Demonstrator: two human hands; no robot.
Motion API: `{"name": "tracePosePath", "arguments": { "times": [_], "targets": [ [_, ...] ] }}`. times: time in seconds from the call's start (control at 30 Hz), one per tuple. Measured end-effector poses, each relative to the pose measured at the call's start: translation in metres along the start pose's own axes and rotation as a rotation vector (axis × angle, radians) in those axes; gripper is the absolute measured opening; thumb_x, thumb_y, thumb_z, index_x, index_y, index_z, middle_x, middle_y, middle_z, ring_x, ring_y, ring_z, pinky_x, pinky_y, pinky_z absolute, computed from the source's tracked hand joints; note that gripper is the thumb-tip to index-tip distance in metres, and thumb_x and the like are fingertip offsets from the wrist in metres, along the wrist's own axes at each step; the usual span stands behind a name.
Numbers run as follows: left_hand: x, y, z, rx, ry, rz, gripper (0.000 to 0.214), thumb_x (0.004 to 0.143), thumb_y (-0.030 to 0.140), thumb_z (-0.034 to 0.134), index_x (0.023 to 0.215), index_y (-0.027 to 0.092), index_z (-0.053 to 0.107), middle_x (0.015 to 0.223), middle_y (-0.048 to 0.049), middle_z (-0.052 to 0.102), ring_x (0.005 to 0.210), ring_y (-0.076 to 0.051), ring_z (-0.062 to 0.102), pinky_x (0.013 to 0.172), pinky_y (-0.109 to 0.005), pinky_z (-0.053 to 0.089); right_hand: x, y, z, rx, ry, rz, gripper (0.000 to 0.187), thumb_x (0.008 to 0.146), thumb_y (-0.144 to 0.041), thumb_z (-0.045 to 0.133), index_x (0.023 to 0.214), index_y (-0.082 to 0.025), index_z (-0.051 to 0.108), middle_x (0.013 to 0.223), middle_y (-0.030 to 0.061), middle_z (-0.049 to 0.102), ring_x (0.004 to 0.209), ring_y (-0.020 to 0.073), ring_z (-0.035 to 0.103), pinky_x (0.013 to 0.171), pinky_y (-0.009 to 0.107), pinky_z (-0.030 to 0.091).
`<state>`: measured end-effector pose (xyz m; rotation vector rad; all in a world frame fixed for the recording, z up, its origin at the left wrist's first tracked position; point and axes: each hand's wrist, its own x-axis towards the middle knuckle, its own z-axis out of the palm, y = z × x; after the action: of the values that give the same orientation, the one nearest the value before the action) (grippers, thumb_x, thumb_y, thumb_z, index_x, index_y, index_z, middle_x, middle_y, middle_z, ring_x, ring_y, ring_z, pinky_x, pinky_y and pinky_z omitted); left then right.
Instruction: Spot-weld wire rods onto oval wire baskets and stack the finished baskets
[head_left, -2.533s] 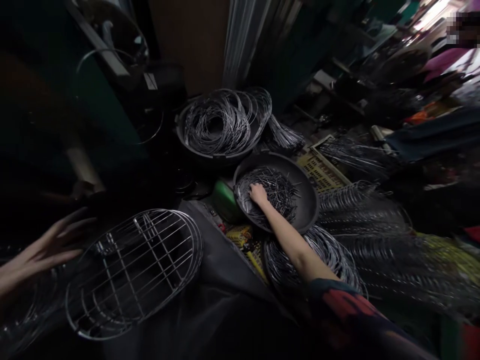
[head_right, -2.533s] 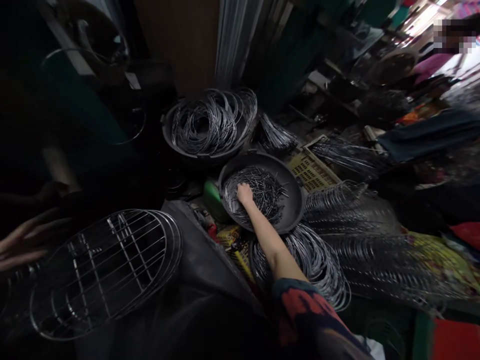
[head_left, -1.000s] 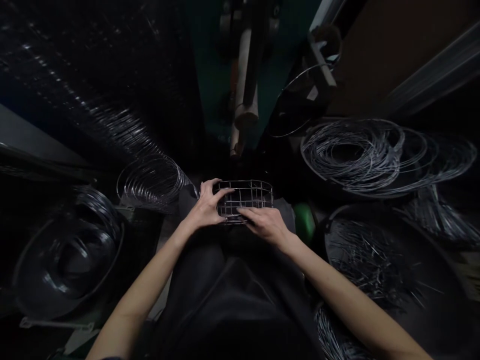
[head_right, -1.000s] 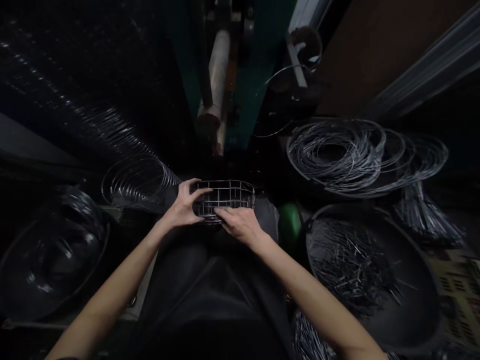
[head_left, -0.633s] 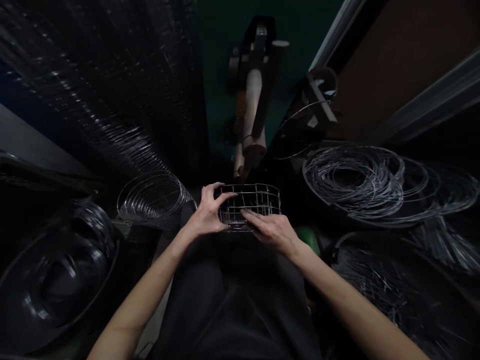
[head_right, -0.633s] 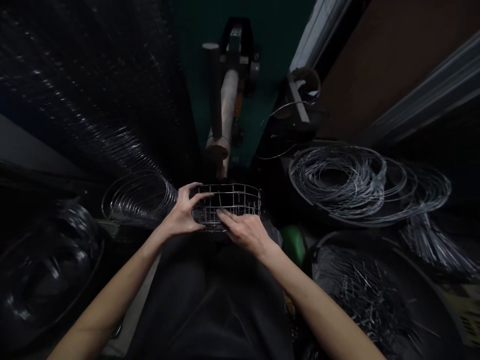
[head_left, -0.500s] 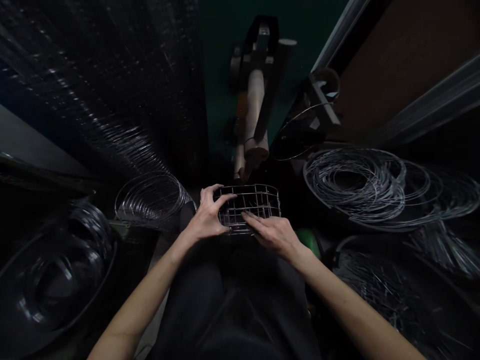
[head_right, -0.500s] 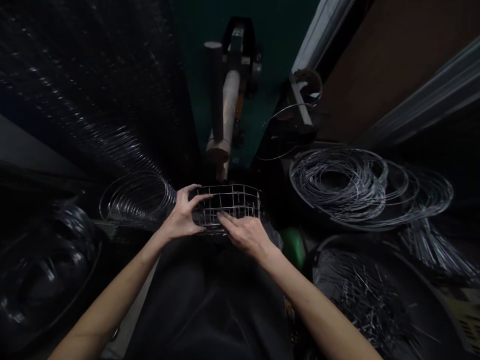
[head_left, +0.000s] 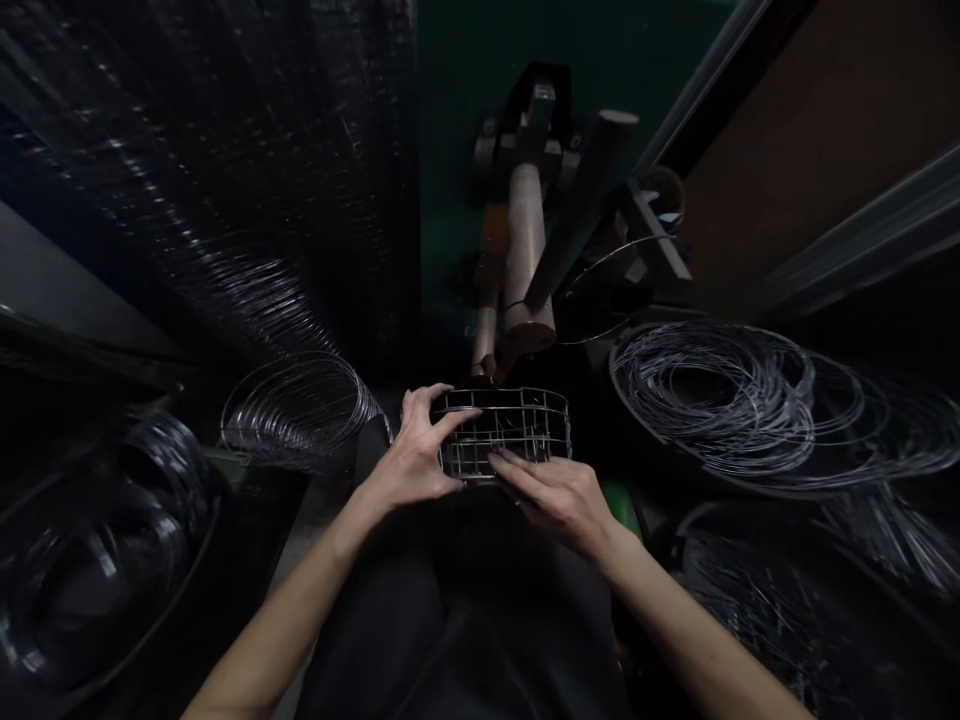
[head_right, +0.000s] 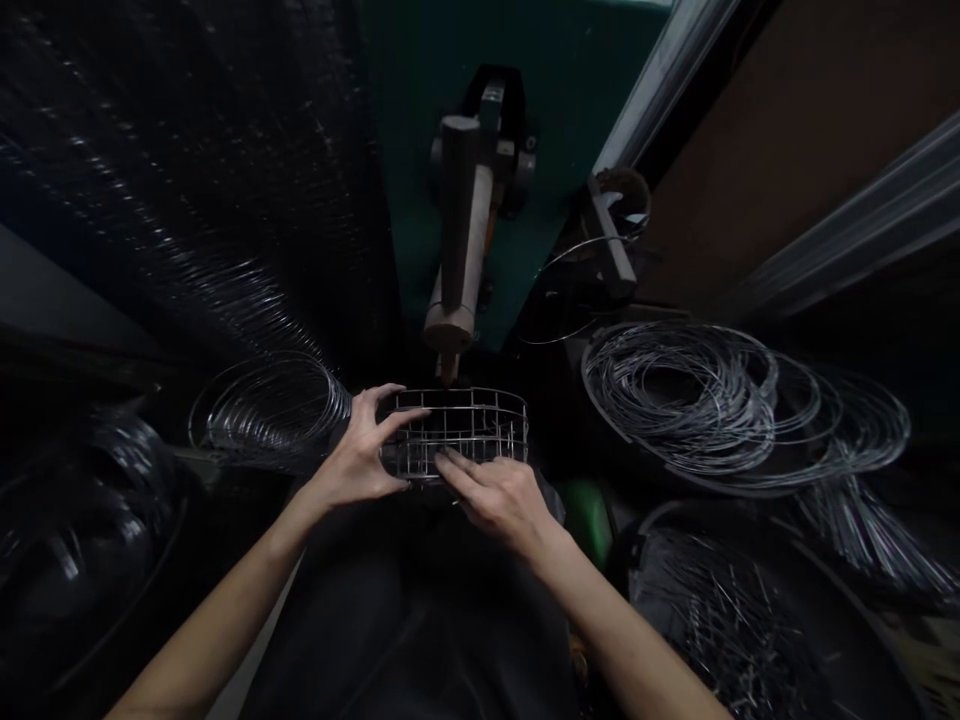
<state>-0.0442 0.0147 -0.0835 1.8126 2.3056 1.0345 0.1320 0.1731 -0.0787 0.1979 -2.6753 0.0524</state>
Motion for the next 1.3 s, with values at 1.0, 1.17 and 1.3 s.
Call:
{"name": "tracePosePath", "arguments": {
  "times": [1.0,1.17,1.3],
  "targets": [
    [0.031,-0.016,-0.007,-0.058,-0.015,-0.014,0.076,0.057,0.035,0.084,0.125,0.021,0.055,0.13,-0.014,0.033,0.125,-0.035,0.034,0.107,-0.053,0.035,0.024,0.019,-0.001,-0.016,-0.102,0.087,0.036,0.086,-0.017,0.054,0.12,-0.025,0.065,0.116,0.0001,0.068,0.075,0.014,0.07,0.063,0.023,0.051],
    [0.035,-0.02,-0.01,-0.065,-0.051,-0.045,0.079,0.053,0.032,0.085,0.125,0.025,0.055,0.129,-0.012,0.033,0.124,-0.035,0.035,0.104,-0.054,0.039,0.026,0.02,-0.003,0.004,-0.163,0.137,0.042,0.083,-0.013,0.056,0.122,-0.028,0.064,0.114,0.0003,0.069,0.074,0.0139,0.069,0.061,0.023,0.049],
    [0.045,-0.025,-0.013,-0.077,-0.054,-0.049,0.08,0.053,0.039,0.086,0.125,0.026,0.055,0.13,-0.0114,0.033,0.124,-0.035,0.034,0.106,-0.054,0.038,0.034,0.025,0.0,-0.005,-0.117,0.191,0.037,0.085,-0.017,0.057,0.119,-0.03,0.065,0.111,-0.0012,0.071,0.076,0.0136,0.07,0.06,0.022,0.049]
  ]
}}
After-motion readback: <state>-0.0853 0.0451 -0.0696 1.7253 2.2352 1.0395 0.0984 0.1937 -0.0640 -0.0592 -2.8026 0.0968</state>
